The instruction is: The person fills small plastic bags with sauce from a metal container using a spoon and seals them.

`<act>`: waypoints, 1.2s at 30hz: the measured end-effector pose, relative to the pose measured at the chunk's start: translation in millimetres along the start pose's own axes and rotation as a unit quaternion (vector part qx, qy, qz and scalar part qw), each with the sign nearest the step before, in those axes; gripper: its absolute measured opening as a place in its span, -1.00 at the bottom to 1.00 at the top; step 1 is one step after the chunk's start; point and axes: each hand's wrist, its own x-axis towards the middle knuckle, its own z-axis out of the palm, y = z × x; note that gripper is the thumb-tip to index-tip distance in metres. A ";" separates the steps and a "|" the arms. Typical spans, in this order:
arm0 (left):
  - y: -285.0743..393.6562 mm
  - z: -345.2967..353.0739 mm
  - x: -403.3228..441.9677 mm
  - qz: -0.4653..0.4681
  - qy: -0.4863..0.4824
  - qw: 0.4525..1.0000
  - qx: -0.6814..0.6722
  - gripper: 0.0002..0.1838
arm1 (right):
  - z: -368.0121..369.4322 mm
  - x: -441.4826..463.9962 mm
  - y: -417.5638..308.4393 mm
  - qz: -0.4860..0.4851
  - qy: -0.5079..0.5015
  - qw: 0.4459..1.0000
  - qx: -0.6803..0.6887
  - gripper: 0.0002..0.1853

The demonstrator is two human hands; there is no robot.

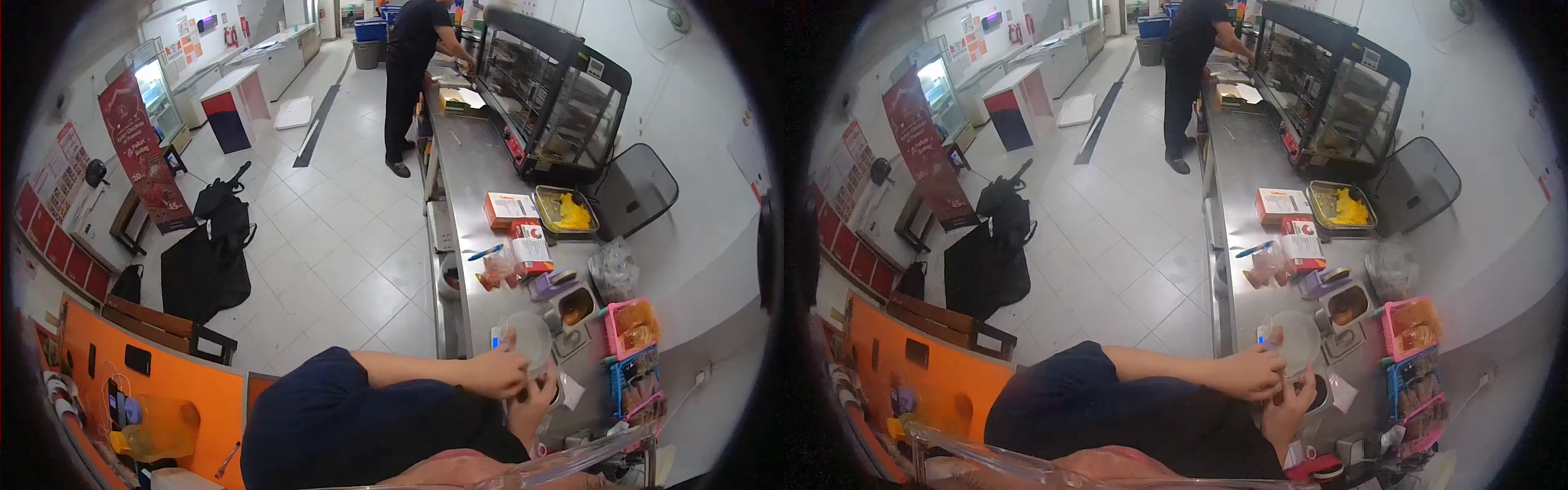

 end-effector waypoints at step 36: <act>-36.1 81.6 -4.0 -0.007 0.054 0.977 -0.207 -0.18 | -15.3 -74.5 115.7 0.180 0.145 0.958 0.168 -0.83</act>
